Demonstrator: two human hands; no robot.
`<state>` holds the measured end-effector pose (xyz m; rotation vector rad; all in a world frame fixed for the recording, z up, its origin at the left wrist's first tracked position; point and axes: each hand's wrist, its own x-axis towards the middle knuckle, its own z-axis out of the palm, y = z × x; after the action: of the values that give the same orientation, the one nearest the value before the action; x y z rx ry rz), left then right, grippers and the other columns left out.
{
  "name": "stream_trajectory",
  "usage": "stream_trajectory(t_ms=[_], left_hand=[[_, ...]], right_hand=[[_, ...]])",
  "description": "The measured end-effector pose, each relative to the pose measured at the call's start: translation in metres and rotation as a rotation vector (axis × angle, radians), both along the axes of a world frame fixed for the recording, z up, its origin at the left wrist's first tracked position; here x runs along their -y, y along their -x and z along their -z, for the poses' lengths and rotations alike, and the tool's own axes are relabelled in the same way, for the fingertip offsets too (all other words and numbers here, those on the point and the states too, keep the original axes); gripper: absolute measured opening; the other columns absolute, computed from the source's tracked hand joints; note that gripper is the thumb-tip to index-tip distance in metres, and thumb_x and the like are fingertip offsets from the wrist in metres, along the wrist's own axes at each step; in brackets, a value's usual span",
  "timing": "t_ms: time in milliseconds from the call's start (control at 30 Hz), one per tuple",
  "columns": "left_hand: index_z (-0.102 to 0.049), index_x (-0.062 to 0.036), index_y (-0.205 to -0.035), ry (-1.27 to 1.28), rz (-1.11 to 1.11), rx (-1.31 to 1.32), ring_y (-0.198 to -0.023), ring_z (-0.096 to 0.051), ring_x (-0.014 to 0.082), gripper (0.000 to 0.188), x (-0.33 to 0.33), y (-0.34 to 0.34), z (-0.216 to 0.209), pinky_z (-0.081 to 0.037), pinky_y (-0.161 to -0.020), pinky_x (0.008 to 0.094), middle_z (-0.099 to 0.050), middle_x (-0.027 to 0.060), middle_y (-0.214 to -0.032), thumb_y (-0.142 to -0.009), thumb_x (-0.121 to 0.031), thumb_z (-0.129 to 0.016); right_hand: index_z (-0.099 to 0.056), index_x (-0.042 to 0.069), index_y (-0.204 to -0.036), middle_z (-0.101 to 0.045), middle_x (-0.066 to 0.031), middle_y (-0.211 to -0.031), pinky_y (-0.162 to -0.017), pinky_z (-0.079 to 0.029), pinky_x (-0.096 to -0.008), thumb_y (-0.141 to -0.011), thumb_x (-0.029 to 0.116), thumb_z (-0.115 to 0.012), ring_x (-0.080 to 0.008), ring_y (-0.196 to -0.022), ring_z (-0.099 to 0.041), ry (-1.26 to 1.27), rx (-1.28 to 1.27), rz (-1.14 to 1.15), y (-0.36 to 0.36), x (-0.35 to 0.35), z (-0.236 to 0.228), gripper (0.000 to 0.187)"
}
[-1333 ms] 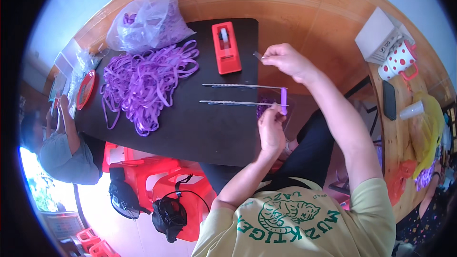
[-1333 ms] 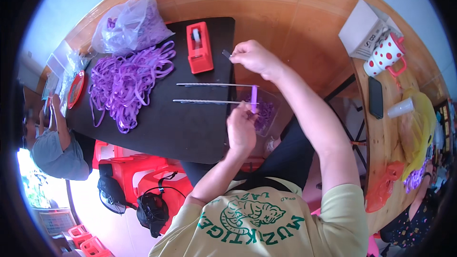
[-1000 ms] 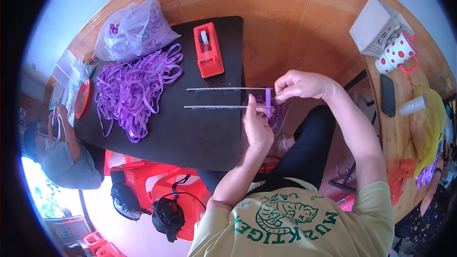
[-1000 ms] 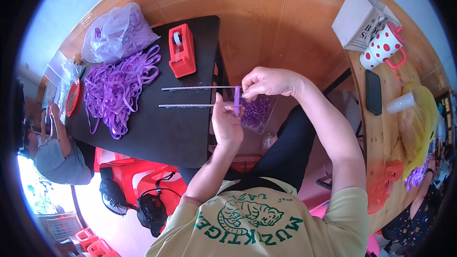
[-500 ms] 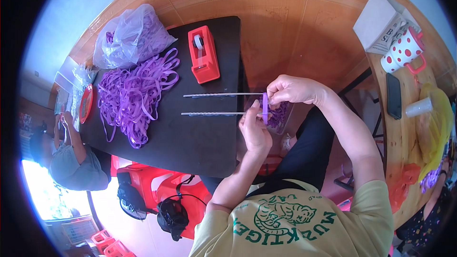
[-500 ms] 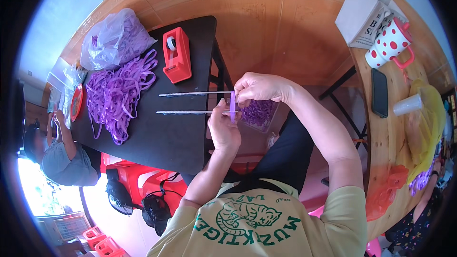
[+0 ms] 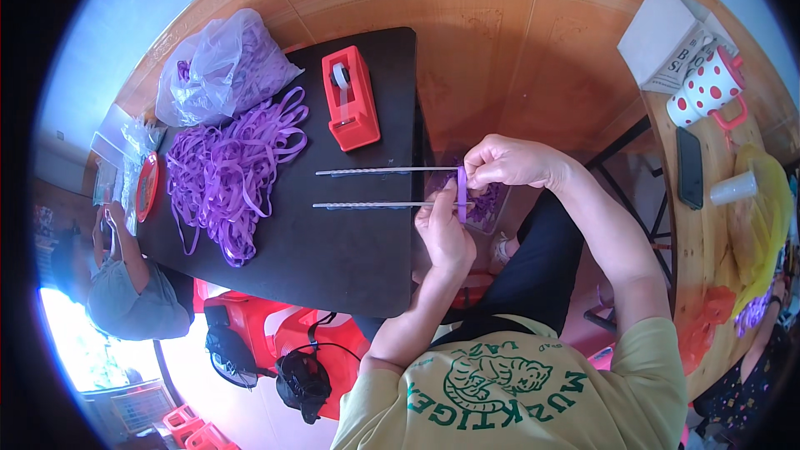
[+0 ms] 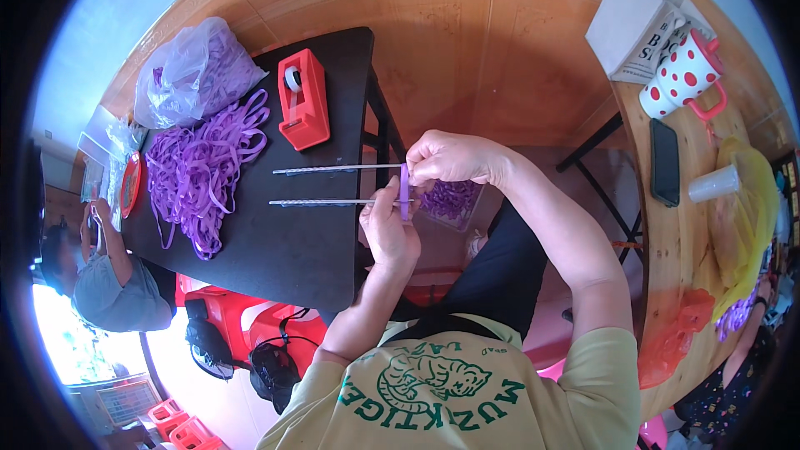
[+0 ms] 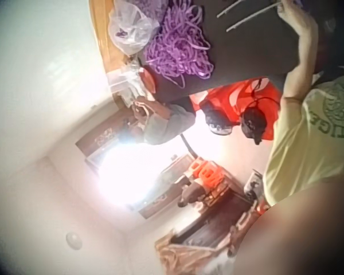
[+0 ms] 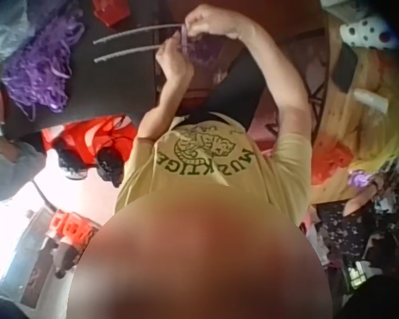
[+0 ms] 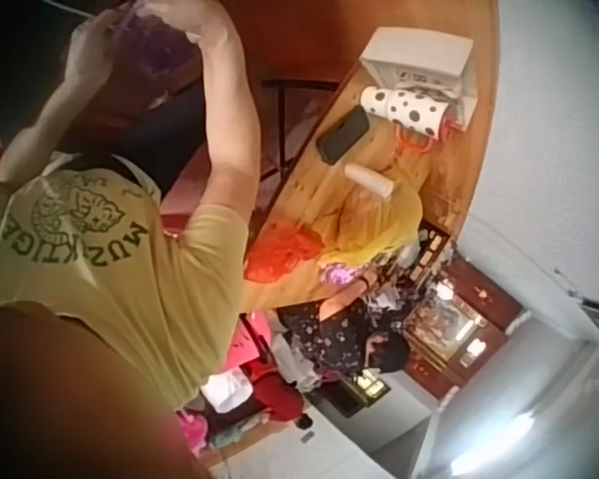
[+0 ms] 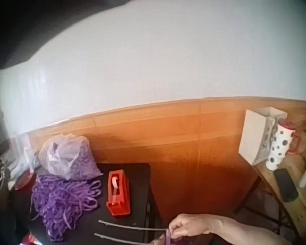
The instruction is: The recorder is wrapping purple fabric straps around a component using metal rods as a jig for assembly.
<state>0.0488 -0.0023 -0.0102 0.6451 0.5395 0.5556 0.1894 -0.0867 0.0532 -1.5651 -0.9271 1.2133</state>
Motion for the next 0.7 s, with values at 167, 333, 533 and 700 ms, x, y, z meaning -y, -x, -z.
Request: stream_trajectory(t_ms=[167,333,533,700], left_hand=[[-0.064,-0.0017,-0.077,-0.03,-0.049,-0.004,-0.066,-0.06,0.014,0.011,0.001,-0.002,0.004,-0.048,-0.061,0.0261,-0.064,0.006,-0.078,-0.086,-0.007,-0.059],[-0.062,-0.0048,-0.068,0.012,-0.061,-0.059,-0.058,-0.054,0.0078,0.018,0.004,-0.003,-0.012,-0.045,-0.057,0.0219,-0.06,0.0008,-0.067,-0.086,-0.001,-0.059],[-0.065,-0.0058,-0.081,-0.057,-0.007,-0.077,-0.068,-0.06,0.0124,0.011,-0.001,0.004,-0.003,-0.05,-0.065,0.0274,-0.065,0.0043,-0.082,-0.088,-0.013,-0.061],[-0.065,-0.0056,-0.082,0.016,0.0,-0.033,-0.069,-0.06,0.0146,0.014,-0.002,0.01,-0.01,-0.05,-0.069,0.0316,-0.065,0.0043,-0.084,-0.089,-0.016,-0.059]], right_hand=[[-0.064,0.0,-0.074,-0.06,-0.001,-0.067,-0.066,-0.043,-0.0247,-0.081,0.006,-0.063,-0.0078,-0.066,-0.054,0.001,0.028,-0.021,-0.004,0.004,0.002,0.01],[-0.065,-0.001,-0.077,-0.061,-0.0004,-0.068,-0.066,-0.043,-0.0239,-0.082,0.003,-0.065,-0.0061,-0.067,-0.054,-0.018,0.057,-0.068,-0.012,0.009,0.012,0.006],[-0.067,0.0,-0.083,-0.063,0.0003,-0.072,-0.07,-0.044,-0.0255,-0.079,0.0,-0.066,-0.0066,-0.071,-0.055,-0.184,-0.057,-0.21,-0.022,-0.014,0.036,0.004],[-0.067,0.0,-0.083,-0.064,-0.0013,-0.077,-0.072,-0.045,-0.0253,-0.075,0.003,-0.071,-0.0081,-0.074,-0.056,-0.344,-0.109,-0.368,-0.031,-0.035,0.057,0.01]])
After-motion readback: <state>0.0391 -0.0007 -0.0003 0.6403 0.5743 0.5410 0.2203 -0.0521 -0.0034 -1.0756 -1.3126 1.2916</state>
